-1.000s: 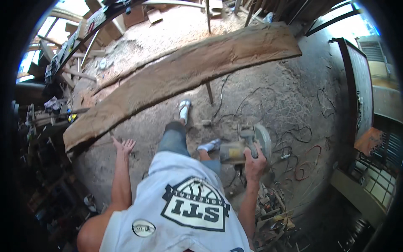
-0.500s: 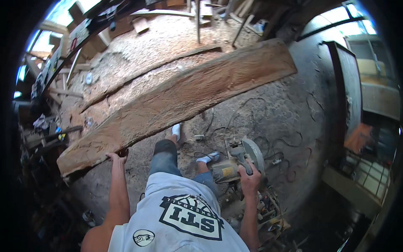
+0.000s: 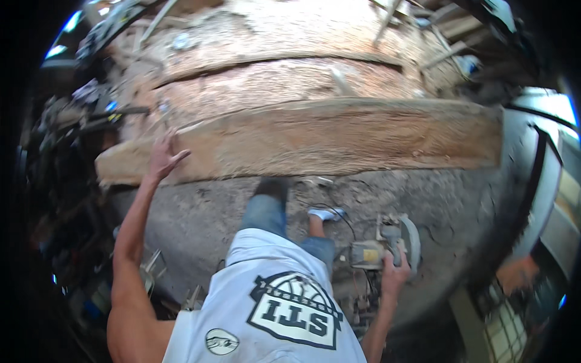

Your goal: Cutting a large rough-hewn wood beam using a handheld circular saw.

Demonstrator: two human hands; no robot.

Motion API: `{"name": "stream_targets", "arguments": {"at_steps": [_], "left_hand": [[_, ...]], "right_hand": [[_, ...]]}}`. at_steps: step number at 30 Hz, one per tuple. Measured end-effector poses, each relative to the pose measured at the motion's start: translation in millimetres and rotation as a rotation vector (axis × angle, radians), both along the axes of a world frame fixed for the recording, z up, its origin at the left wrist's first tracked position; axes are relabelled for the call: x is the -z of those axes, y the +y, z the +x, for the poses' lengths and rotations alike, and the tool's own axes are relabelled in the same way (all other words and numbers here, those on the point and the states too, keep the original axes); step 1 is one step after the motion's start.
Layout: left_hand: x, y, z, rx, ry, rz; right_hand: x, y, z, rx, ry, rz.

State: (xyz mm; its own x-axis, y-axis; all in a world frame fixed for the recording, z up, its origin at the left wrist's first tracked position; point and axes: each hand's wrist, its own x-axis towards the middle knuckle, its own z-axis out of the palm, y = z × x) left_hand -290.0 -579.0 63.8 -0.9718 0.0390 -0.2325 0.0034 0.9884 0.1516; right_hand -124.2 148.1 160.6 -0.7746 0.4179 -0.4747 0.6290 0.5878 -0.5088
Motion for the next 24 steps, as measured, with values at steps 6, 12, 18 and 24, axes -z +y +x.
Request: {"name": "stream_targets", "arguments": {"at_steps": [6,12,18,24], "left_hand": [[40,27,-54,-0.065,-0.197,0.280],[89,70,-42,-0.253,0.156,0.010],[89,232,-119,0.102,0.208,0.281],[90,462,-269,0.285,-0.583,0.680]], "right_hand": [[-17,-25,-39,0.201,-0.100,-0.007],[-14,-30,-64,0.450,-0.125,-0.278],[11,-8,-45,0.435,-0.081,-0.257],[27,-7,-25,0.419,-0.035,-0.112]]}}
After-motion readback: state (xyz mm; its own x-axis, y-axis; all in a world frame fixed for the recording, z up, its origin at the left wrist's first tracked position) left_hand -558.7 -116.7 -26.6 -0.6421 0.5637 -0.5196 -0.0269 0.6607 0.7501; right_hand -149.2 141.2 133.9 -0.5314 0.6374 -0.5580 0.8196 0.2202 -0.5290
